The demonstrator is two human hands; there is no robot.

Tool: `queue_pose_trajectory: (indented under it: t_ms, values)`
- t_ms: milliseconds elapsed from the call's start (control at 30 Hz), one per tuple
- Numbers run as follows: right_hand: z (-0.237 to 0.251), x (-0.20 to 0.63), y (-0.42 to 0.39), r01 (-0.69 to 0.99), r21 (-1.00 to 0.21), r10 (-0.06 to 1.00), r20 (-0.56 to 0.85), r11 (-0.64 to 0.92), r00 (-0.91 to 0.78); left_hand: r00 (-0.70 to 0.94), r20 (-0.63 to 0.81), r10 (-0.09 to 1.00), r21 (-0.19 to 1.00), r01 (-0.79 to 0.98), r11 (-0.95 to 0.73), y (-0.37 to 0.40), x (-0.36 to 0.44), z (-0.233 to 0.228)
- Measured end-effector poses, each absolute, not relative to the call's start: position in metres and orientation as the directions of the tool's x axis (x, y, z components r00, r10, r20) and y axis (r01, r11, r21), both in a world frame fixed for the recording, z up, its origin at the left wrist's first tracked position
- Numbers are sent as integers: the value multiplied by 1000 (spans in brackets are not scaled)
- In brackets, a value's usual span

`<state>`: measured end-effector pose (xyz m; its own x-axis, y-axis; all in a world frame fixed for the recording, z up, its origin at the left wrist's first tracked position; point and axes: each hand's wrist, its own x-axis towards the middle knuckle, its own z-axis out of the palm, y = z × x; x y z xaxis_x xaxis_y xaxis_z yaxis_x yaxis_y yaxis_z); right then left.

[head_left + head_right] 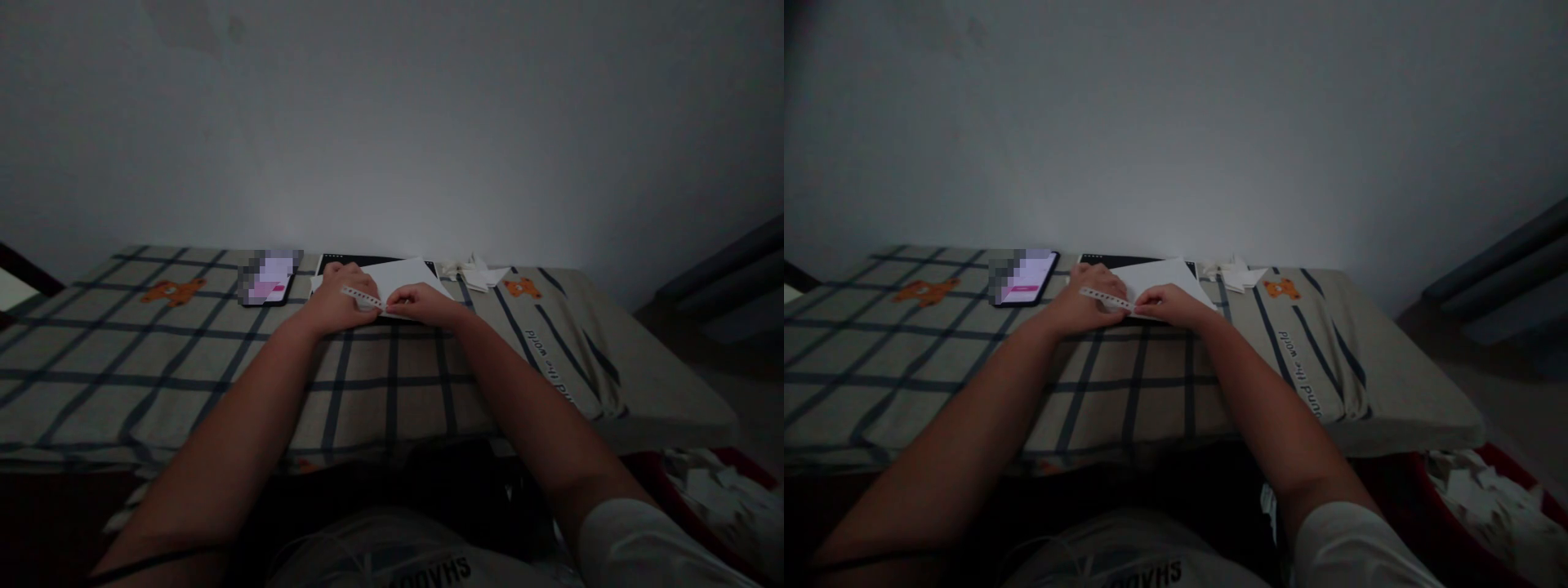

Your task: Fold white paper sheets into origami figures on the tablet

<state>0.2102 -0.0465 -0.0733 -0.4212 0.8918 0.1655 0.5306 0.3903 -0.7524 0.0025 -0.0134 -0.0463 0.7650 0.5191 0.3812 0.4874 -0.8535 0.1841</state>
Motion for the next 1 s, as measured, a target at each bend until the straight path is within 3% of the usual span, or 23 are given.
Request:
queue_pose_trajectory:
  t_ms: [167, 300, 733, 1000]
  values:
    - [-79, 209, -41, 513, -758, 898, 216, 402, -384, 729, 502, 465, 62, 506, -860, -22, 4, -42]
    - [-81, 210, -38, 491, -774, 904, 243, 399, -353, 751, 496, 436, 31, 487, -873, -24, 6, -43]
    - [-76, 211, -42, 416, -829, 899, 213, 374, -383, 742, 437, 508, 220, 459, -860, -9, 2, -54]
    - [-75, 208, -42, 429, -800, 875, 231, 420, -426, 742, 436, 509, 266, 434, -861, -11, 2, -52]
